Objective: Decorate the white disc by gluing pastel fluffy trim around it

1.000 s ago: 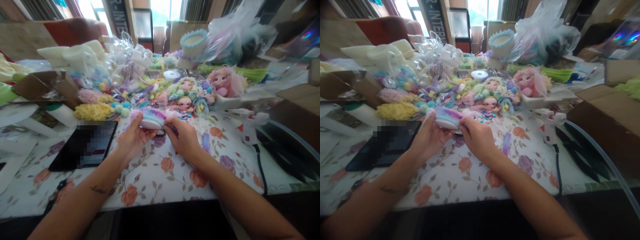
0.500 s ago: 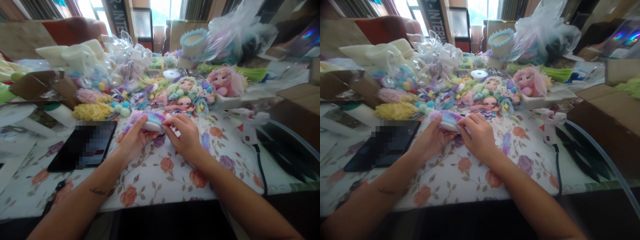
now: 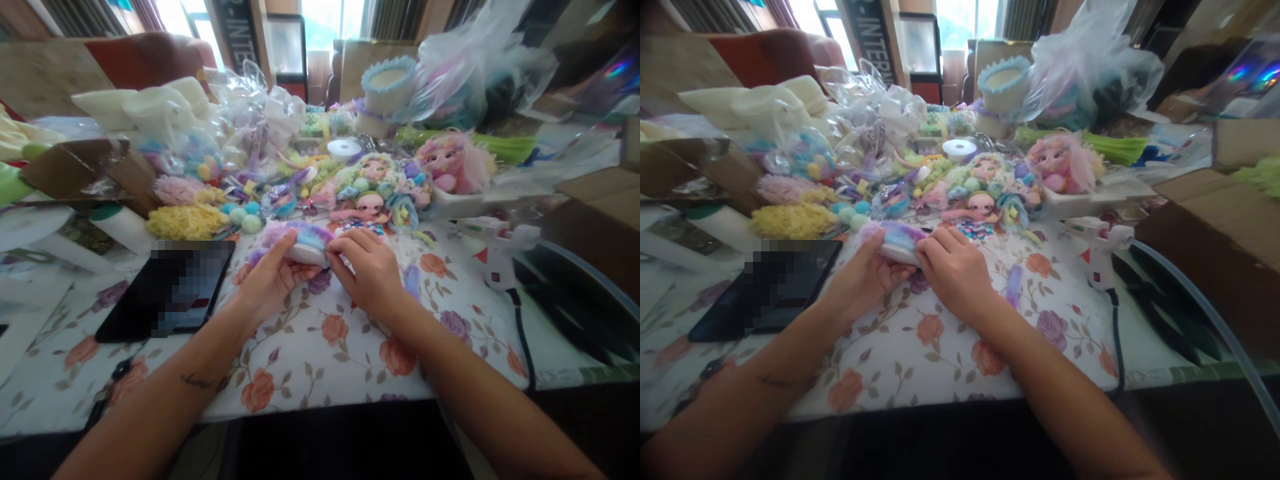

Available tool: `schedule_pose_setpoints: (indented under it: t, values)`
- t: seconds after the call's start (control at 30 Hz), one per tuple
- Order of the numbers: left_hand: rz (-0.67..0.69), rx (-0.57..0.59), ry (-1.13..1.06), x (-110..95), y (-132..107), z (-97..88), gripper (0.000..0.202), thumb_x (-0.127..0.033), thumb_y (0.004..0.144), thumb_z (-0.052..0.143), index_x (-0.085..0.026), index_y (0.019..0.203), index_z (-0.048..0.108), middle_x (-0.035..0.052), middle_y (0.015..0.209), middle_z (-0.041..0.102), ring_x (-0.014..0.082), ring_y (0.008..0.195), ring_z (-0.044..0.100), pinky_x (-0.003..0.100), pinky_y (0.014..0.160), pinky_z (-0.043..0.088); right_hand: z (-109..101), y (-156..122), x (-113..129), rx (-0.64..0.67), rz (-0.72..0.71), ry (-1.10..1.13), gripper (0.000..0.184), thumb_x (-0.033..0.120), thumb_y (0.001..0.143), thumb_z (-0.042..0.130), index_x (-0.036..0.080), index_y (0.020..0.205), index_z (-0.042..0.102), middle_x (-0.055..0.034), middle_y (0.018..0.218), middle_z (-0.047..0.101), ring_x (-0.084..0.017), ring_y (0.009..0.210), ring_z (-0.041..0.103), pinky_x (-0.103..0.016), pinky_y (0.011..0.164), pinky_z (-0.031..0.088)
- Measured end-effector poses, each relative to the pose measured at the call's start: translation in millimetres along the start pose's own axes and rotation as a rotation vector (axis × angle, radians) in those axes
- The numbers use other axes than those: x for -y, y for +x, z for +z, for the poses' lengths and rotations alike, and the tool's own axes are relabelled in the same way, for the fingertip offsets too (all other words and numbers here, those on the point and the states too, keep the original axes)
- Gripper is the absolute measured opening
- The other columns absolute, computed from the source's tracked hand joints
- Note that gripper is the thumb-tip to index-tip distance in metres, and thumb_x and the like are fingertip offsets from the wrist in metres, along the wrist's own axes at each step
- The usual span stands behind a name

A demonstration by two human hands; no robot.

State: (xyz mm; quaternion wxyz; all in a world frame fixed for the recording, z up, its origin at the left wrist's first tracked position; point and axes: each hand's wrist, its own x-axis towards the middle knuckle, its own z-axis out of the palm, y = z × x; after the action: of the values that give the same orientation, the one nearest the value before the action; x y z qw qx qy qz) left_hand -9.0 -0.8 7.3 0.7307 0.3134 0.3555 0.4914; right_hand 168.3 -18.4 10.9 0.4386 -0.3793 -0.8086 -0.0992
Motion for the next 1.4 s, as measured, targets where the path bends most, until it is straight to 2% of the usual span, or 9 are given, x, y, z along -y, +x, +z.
schedule_pose_setpoints:
  t: [0.13,0.23,0.37,0.47,0.7,0.83,0.97,1.23,1.4]
  values:
    - [0.009,-0.007,-0.010,0.2,0.1,1.0,0.025,-0.036,0.090,0.067,-0.012,0.097,0.071,0.0060,0.083,0.076,0.0137,0.063,0.071,0.023,0.060,0.062,-1.0,-2.4,-1.0,0.052,-0.067,-0.077,0.025,0.013,0.098,0.044,0.021,0.084,0.062,-0.0071,0.082,0.068,-0.021,0.078,0.055,-0.034,0.072,0.049]
    - [0.018,-0.031,-0.026,-1.1,0.1,2.3,0.022,-0.034,0.091,0.066,-0.013,0.094,0.072,0.0052,0.082,0.076,0.0134,0.065,0.071,0.023,0.063,0.062,-1.1,-4.7,-1.5,0.047,-0.068,-0.029,0.024,0.012,0.097,0.046,0.021,0.084,0.064,-0.0062,0.082,0.070,-0.020,0.076,0.057,-0.034,0.071,0.050]
    - [0.018,-0.035,-0.011,-2.0,0.5,2.2,0.022,-0.036,0.090,0.068,-0.014,0.092,0.071,0.0049,0.083,0.076,0.0140,0.068,0.072,0.024,0.067,0.063,-1.4,-5.3,1.1,-0.041,0.058,0.102,0.014,0.016,0.092,0.056,0.023,0.092,0.067,-0.0051,0.087,0.072,-0.020,0.082,0.063,-0.036,0.076,0.053]
    - [0.040,-0.028,-0.016,1.0,1.0,1.3,0.022,-0.036,0.089,0.070,-0.014,0.089,0.071,0.0039,0.081,0.076,0.0136,0.069,0.072,0.024,0.068,0.063,-0.8,-4.7,5.1,-0.106,0.134,0.174,0.015,0.016,0.090,0.057,0.025,0.097,0.068,-0.0052,0.091,0.070,-0.021,0.088,0.064,-0.038,0.079,0.053]
    - [0.076,0.009,-0.077,11.4,0.8,-0.3,0.019,-0.034,0.086,0.073,-0.015,0.084,0.070,0.0009,0.078,0.075,0.0119,0.069,0.072,0.022,0.067,0.062,6.8,-8.7,12.7,-0.085,0.206,0.266,0.014,0.014,0.090,0.057,0.022,0.098,0.066,-0.0065,0.094,0.068,-0.019,0.084,0.062,-0.036,0.073,0.054]
    - [0.080,-0.013,-0.075,12.2,0.0,0.9,0.020,-0.035,0.084,0.075,-0.016,0.082,0.070,0.0000,0.076,0.075,0.0116,0.068,0.072,0.021,0.067,0.061,8.4,-10.9,14.2,-0.096,0.198,0.246,0.014,0.015,0.090,0.058,0.022,0.098,0.067,-0.0064,0.094,0.069,-0.020,0.085,0.063,-0.037,0.075,0.054]
    - [0.108,0.020,-0.031,10.0,-1.7,2.6,0.021,-0.036,0.084,0.075,-0.015,0.081,0.072,0.0010,0.078,0.076,0.0116,0.072,0.072,0.021,0.070,0.060,7.8,-11.2,15.2,-0.079,0.276,0.273,0.014,0.019,0.088,0.061,0.023,0.101,0.066,-0.0068,0.097,0.068,-0.021,0.087,0.063,-0.038,0.076,0.054]
    - [0.114,-0.027,-0.039,7.8,-3.2,2.9,0.018,-0.032,0.083,0.076,-0.015,0.083,0.071,0.0006,0.080,0.075,0.0125,0.073,0.071,0.023,0.070,0.059,11.1,-13.3,12.8,-0.065,0.138,0.185,0.022,0.015,0.089,0.057,0.023,0.108,0.066,-0.0079,0.100,0.070,-0.023,0.095,0.063,-0.041,0.085,0.053]
    - [0.124,-0.042,0.062,3.8,-5.1,6.9,0.026,-0.036,0.080,0.078,-0.013,0.080,0.068,0.0032,0.076,0.073,0.0148,0.070,0.070,0.026,0.067,0.059,7.5,-10.2,13.9,-0.090,0.209,0.226,0.021,0.019,0.088,0.060,0.021,0.109,0.065,-0.0092,0.100,0.069,-0.023,0.092,0.064,-0.040,0.082,0.054]
